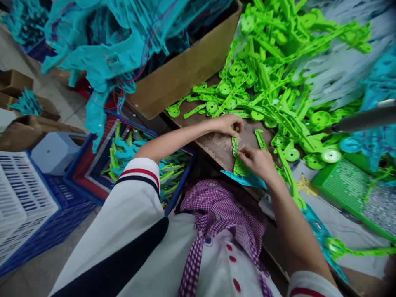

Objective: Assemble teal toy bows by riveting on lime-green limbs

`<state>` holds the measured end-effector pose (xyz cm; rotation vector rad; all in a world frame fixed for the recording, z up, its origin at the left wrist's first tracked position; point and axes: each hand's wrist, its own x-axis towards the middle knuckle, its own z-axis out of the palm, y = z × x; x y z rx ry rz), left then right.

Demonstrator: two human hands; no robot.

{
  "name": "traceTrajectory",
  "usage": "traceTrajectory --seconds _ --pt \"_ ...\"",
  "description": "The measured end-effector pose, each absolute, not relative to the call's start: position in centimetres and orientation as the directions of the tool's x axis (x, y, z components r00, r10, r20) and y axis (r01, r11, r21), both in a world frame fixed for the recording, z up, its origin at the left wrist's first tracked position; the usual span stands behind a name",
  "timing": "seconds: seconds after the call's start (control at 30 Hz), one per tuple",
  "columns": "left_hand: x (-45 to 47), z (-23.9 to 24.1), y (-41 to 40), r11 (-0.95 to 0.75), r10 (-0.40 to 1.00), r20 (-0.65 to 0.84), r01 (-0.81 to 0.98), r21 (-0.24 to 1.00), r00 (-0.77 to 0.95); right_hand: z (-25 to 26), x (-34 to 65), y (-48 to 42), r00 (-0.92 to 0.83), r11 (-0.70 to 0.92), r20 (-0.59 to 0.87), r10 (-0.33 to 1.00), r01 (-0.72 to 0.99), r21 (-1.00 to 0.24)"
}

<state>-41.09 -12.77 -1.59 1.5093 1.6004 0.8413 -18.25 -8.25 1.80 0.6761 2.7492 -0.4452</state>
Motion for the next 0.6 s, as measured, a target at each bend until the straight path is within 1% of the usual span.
traceTrajectory --seconds 0.1,0.23,0.3,0.43,0.53,0.6 --pt "-41.2 -1.5 -12.7 0.077 0.996 -0.088 0.476 0.876 0.001 1.6 -18.9 -7.2 -0.853 0.808 -0.378 0.36 0.488 -0.331" --pt "-41.2 -1.5 -12.7 0.061 0.997 -0.074 0.468 0.882 0.009 1.4 -19.3 -5.8 -0.885 0.731 -0.406 0.229 0.432 -0.528" --pt "-41.2 -1.5 -12.7 0.059 0.997 -0.072 0.467 0.882 0.01 1.3 -19.5 -5.5 -0.876 0.676 -0.433 0.212 0.452 -0.583" --pt "-41.3 -1.8 -12.6 0.069 0.996 -0.086 0.451 0.89 0.016 1.2 -20.2 -5.2 -0.82 0.603 -0.525 0.228 0.543 -0.585" --pt "-41.3 -1.8 -12.7 0.068 0.995 -0.093 0.454 0.888 0.033 1.0 -21.1 -4.6 -0.773 0.582 -0.604 0.195 0.587 -0.563" --pt "-41.3 -1.7 -12.8 0.066 0.994 -0.098 0.475 0.877 0.043 0.8 -21.5 -4.2 -0.772 0.577 -0.614 0.166 0.581 -0.575"
